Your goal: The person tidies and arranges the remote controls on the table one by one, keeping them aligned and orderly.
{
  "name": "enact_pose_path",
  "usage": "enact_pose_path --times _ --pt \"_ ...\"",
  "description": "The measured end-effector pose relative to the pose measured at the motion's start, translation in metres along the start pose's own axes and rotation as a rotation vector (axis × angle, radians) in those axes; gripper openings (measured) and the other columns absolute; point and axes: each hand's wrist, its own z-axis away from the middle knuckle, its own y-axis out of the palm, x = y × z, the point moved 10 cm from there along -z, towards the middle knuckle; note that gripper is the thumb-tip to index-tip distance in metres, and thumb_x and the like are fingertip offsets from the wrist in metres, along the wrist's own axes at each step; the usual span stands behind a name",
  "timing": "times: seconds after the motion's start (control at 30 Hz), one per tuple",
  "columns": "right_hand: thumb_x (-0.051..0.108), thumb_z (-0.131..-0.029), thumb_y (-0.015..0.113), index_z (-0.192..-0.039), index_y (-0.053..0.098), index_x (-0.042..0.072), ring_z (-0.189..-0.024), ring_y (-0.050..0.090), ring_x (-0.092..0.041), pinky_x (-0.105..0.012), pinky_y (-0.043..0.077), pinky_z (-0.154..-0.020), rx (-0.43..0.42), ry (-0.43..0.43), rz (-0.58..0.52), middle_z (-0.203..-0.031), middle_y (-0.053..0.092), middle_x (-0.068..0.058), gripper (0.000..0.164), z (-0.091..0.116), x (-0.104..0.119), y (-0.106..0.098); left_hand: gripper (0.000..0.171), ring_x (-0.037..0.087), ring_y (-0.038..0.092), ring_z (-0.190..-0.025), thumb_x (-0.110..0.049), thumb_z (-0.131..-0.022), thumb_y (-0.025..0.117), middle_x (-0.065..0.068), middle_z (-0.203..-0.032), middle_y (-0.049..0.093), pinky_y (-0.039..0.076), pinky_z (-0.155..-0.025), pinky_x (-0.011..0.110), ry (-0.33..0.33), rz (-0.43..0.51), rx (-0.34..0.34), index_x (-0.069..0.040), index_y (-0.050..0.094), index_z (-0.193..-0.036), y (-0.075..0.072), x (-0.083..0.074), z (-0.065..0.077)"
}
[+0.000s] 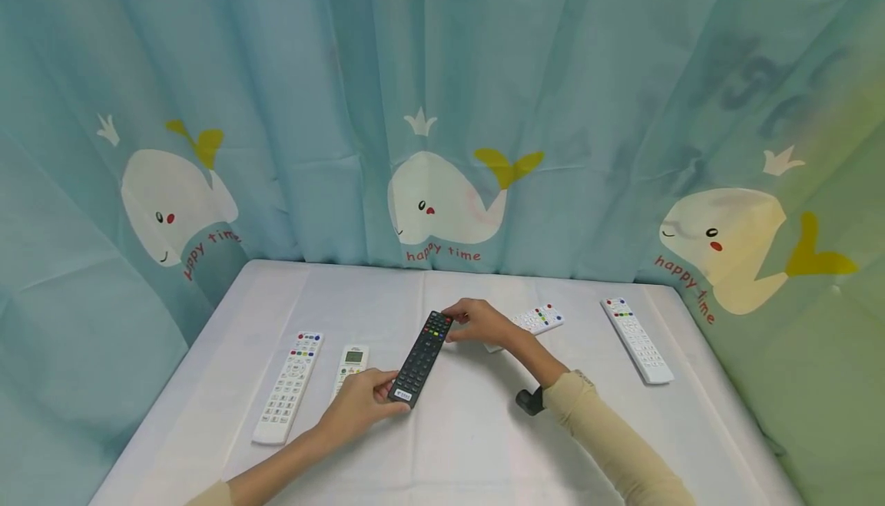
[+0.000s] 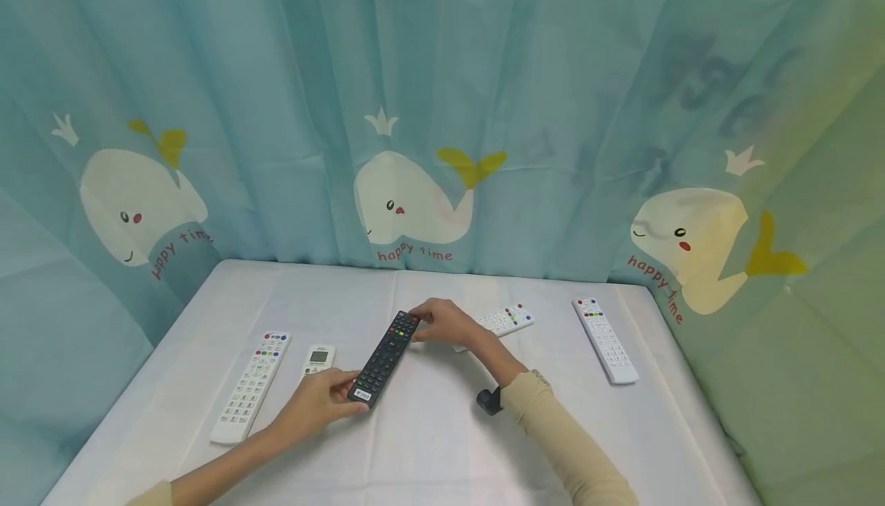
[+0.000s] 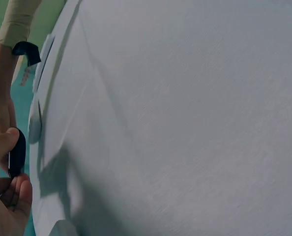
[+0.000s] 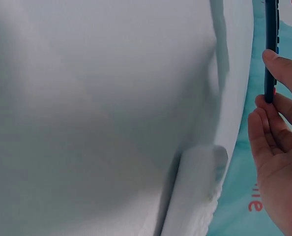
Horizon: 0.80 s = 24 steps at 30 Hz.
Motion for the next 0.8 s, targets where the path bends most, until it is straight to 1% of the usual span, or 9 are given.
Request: enact_pose_path --times 0.13,0.23,0.37,0.47,0.63,0.8 --pt "0.018 -0.082 0.083 -0.124 0.069 0.002 -0.096 0.06 -0.016 -0.03 0.053 -0.085 0.028 -0.01 -0.001 -0.108 0.067 -0.001 0.048 -0.003 0.002 0.01 0.057 0.004 0.049 -0.067 -0.023 -0.07 0.091 -0.007 -0.076 0.056 0.047 -0.058 0.022 -0.031 -0.002 -0.008 0.007 0.071 -0.114 0.002 0.002 0.009" --pt "0.015 -0.081 0.082 -0.124 0.069 0.002 -0.095 0.06 -0.015 -0.029 0.052 -0.085 0.043 -0.008 0.001 -0.108 0.067 -0.002 0.047 -0.004 0.005 0.017 0.058 0.004 0.049 -0.066 -0.024 -0.07 0.091 -0.007 -0.075 0.056 0.047 -0.057 0.022 -0.041 -0.008 -0.016 0.008 0.07 -0.114 0.002 0.001 0.015" --pt "0.013 -0.081 0.081 -0.124 0.068 0.001 -0.098 0.061 -0.018 -0.029 0.052 -0.087 0.056 -0.018 0.006 -0.11 0.068 -0.005 0.046 -0.005 0.01 0.024 0.059 0.003 0.049 -0.064 -0.024 -0.071 0.09 -0.007 -0.074 0.057 0.047 -0.056 0.022 -0.063 -0.026 -0.013 0.01 0.069 -0.114 0.004 0.003 0.022" --pt "0.012 -0.082 0.081 -0.125 0.068 0.001 -0.101 0.063 -0.02 -0.029 0.052 -0.089 0.07 -0.024 0.012 -0.113 0.068 -0.006 0.046 -0.006 0.013 0.029 0.059 0.002 0.05 -0.064 -0.023 -0.071 0.09 -0.007 -0.074 0.058 0.047 -0.056 0.021 -0.076 -0.03 -0.013 0.011 0.069 -0.114 0.005 0.004 0.026" --pt "0.013 -0.082 0.081 -0.126 0.068 0.004 -0.104 0.062 -0.019 -0.03 0.051 -0.092 0.091 0.003 0.024 -0.115 0.067 -0.005 0.047 -0.007 0.015 0.035 0.058 0.002 0.049 -0.062 -0.023 -0.071 0.09 -0.009 -0.071 0.057 0.045 -0.054 0.021 -0.075 -0.015 -0.02 0.011 0.069 -0.113 0.006 0.003 0.03" --pt "0.016 -0.081 0.083 -0.125 0.069 0.006 -0.103 0.061 -0.015 -0.029 0.05 -0.092 0.125 0.021 0.072 -0.113 0.067 -0.002 0.047 -0.008 0.014 0.043 0.06 0.002 0.048 -0.06 -0.026 -0.073 0.089 -0.01 -0.068 0.056 0.044 -0.052 0.021 -0.097 0.012 0.011 0.012 0.068 -0.114 0.011 0.005 0.034"
